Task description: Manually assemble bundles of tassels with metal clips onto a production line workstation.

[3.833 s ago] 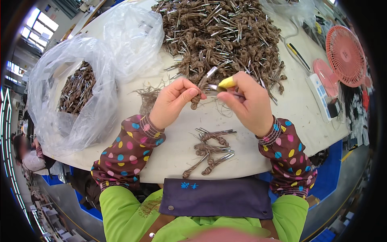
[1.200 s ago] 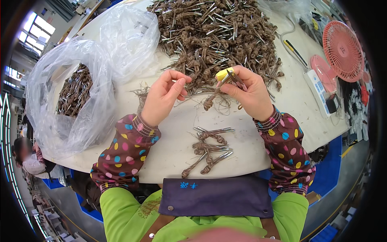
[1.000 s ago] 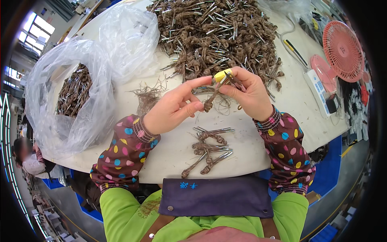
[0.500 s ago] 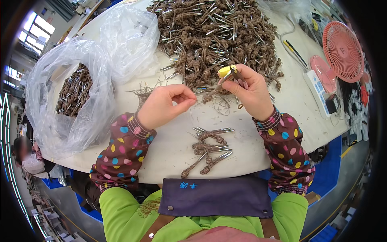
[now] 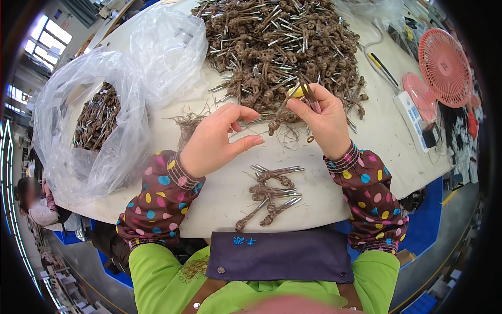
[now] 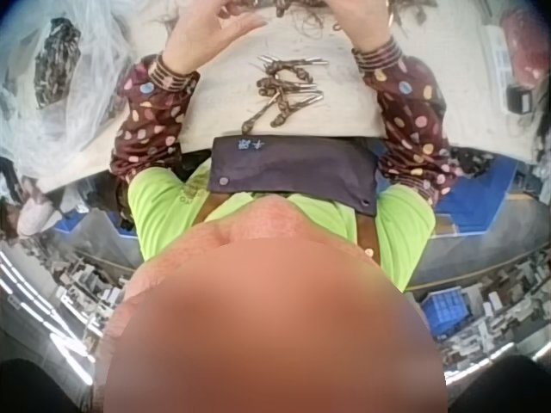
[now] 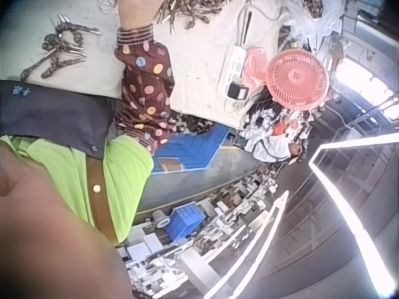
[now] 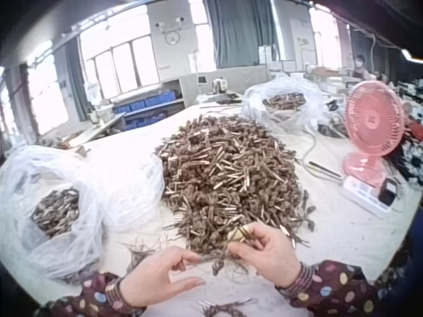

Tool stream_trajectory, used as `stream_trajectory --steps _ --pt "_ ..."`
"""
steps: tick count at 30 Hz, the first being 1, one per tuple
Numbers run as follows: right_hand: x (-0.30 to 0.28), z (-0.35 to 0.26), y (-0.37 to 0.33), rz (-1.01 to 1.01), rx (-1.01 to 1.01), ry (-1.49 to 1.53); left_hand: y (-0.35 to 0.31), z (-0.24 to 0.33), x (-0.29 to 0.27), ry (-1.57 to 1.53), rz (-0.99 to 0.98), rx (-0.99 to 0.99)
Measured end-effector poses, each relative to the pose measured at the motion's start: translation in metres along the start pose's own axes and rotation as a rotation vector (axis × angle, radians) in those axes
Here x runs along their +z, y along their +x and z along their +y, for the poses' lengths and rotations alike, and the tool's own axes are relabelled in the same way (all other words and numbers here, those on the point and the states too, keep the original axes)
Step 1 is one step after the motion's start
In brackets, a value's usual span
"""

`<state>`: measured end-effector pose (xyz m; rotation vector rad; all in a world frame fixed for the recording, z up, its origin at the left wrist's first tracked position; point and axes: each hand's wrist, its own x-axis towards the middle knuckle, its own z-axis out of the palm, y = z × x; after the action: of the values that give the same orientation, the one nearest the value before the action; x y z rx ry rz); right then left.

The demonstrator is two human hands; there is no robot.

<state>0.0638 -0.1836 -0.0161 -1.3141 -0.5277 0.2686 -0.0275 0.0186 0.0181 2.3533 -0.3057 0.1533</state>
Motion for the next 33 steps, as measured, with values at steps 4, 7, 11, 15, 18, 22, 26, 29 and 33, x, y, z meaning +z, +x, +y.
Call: stream_trajectory --steps 4,7,11,15,18,22,26,29,33 --pt "0.005 0.005 -0.001 0.069 -0.018 0.009 0.001 -0.005 0.014 -0.111 -0.068 -0.114" --pt "0.005 0.005 -0.001 0.099 -0.014 0.006 0.002 -0.004 0.017 -0.125 -0.075 -0.223" --pt "0.004 0.007 -0.001 0.138 -0.017 -0.029 0.001 -0.007 0.017 -0.177 -0.079 -0.229" --pt "0.003 0.010 0.001 0.156 -0.013 -0.108 0.001 -0.004 0.016 -0.169 0.018 -0.113" --pt "-0.002 0.013 0.000 0.194 -0.078 -0.286 0.003 -0.003 0.017 0.043 0.160 0.145" --pt "-0.002 0.019 0.004 0.237 -0.133 -0.404 0.006 -0.008 0.014 0.366 0.314 0.424" --pt "-0.004 0.005 0.000 0.199 -0.098 -0.453 0.005 -0.014 -0.002 0.439 0.188 0.450" --pt "-0.005 0.004 0.001 0.177 -0.066 -0.371 -0.002 -0.029 -0.023 0.749 -0.045 0.194" --pt "0.000 0.007 0.000 0.030 -0.097 -0.121 0.002 -0.018 -0.022 0.635 0.099 0.119"
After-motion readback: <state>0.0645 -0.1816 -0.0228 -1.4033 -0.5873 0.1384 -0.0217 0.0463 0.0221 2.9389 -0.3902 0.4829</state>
